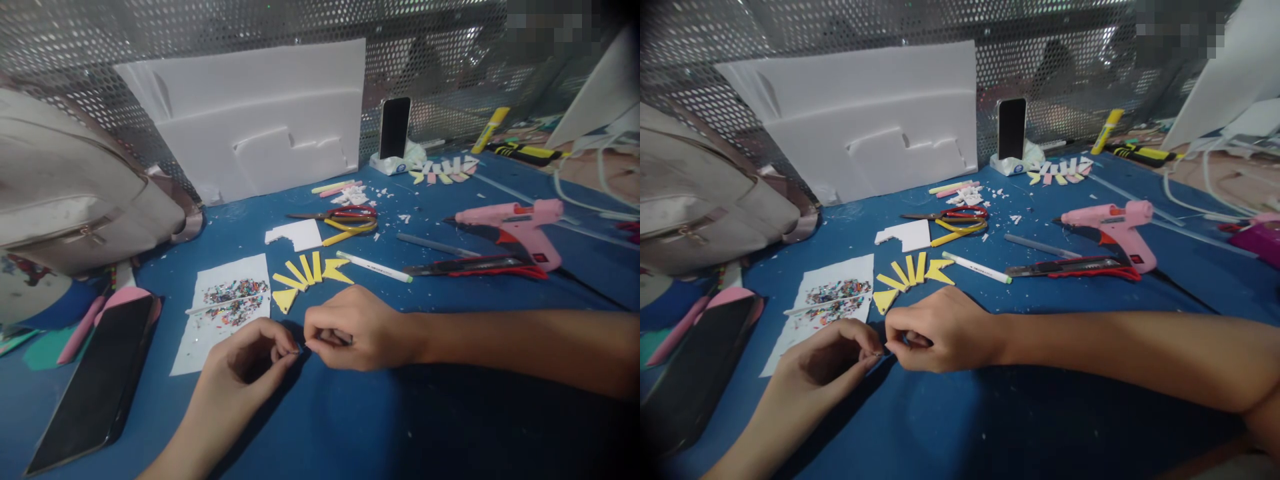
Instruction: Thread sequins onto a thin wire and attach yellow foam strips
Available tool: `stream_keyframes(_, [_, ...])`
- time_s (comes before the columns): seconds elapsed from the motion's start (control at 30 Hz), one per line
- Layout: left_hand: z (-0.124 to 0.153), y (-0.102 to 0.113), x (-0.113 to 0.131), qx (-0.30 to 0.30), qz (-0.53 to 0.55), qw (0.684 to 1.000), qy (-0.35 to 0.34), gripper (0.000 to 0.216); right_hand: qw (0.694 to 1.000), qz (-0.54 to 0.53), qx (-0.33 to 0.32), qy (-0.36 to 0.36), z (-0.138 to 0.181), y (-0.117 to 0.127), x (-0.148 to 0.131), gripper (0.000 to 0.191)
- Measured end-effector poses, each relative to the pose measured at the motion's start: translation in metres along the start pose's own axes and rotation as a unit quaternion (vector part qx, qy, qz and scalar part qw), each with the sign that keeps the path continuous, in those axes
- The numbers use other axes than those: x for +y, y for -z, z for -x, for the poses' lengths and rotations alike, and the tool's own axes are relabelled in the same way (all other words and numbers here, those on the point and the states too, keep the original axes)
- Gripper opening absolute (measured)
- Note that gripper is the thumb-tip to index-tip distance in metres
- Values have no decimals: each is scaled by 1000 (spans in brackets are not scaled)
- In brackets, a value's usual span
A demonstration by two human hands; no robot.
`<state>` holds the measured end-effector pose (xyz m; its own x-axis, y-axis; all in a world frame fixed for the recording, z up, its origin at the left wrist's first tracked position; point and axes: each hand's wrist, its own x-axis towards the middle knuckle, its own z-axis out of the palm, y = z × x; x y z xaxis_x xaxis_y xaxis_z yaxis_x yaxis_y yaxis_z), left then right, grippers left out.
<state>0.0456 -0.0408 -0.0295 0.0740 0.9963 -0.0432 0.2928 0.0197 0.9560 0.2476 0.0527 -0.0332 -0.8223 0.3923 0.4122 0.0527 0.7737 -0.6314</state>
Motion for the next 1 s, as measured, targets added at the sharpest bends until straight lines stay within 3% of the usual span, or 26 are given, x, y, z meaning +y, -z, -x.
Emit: stream_keyframes(1.0, [1, 1, -1, 0, 3, 1000, 2, 5, 1000, -4, -5, -8, 0, 0, 0, 6])
